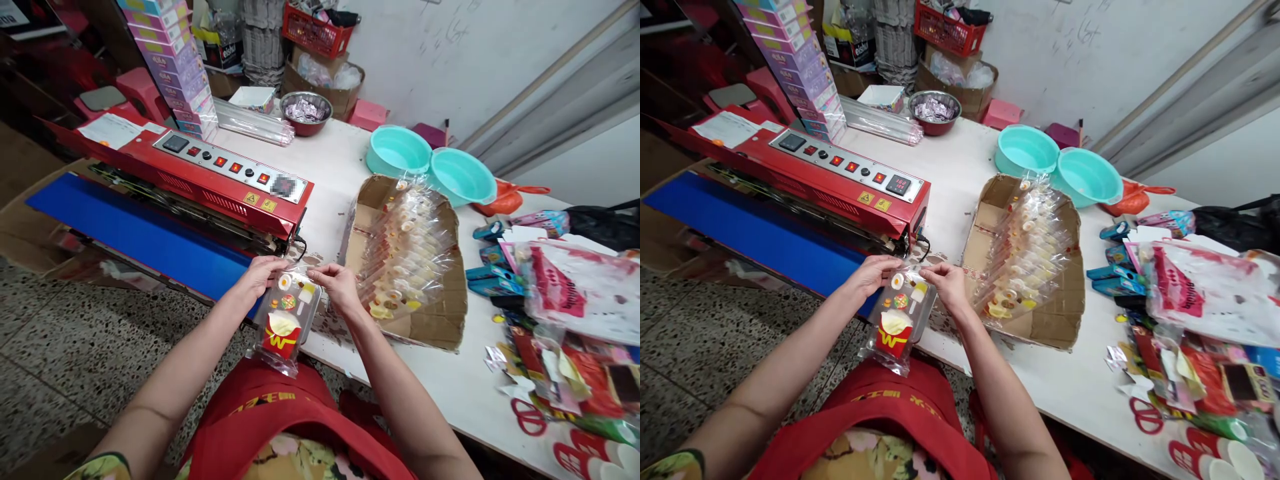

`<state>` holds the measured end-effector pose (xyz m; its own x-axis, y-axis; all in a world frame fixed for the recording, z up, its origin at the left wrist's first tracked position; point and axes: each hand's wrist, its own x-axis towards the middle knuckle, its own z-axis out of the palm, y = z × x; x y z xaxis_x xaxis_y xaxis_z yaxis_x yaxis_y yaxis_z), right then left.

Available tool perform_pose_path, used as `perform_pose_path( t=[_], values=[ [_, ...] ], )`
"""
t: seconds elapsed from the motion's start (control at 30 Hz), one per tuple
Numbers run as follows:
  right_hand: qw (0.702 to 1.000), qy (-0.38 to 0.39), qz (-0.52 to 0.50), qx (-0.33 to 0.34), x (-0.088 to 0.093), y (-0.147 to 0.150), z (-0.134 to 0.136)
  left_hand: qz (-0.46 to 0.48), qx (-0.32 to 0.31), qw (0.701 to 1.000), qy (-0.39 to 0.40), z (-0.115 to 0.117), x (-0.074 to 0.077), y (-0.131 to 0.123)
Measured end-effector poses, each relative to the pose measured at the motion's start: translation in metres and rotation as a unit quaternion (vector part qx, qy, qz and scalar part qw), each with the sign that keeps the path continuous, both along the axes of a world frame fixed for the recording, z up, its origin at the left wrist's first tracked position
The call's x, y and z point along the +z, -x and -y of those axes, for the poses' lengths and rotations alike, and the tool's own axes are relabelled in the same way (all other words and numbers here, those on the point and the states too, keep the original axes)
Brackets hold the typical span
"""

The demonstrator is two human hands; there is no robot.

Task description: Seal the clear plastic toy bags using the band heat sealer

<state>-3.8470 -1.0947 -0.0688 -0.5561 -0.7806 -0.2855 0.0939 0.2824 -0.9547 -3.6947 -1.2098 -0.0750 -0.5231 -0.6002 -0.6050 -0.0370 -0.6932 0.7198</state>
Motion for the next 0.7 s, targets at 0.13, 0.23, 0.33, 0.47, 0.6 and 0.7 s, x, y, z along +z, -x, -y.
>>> perform_pose_path(
  t=[0.13, 0.23, 0.33, 0.47, 0.6, 0.7],
  values=[
    [1.000, 0.002, -0.029, 0.004, -0.001, -0.003, 0.006, 0.028, 0.070, 0.997, 0.008, 0.002, -0.006, 0.008],
    [1.000, 0.017, -0.018, -0.003, -0.003, -0.005, 0.015, 0.031, 0.104, 0.994, 0.015, 0.004, -0.009, 0.014],
    [0.999, 0.026, 0.025, -0.023, -0.008, -0.003, 0.026, 0.028, 0.112, 0.993, 0.006, 0.009, -0.013, 0.010],
    [0.997, 0.019, 0.072, -0.034, -0.024, 0.003, 0.048, 0.037, 0.083, 0.996, -0.021, 0.020, -0.018, -0.011],
    [0.994, 0.024, 0.098, -0.030, -0.041, -0.008, 0.078, 0.056, 0.126, 0.991, 0.001, 0.028, -0.020, -0.025],
    [0.995, 0.052, 0.066, -0.053, -0.042, -0.019, 0.082, 0.069, 0.174, 0.982, 0.024, 0.038, -0.019, -0.032]
  ],
)
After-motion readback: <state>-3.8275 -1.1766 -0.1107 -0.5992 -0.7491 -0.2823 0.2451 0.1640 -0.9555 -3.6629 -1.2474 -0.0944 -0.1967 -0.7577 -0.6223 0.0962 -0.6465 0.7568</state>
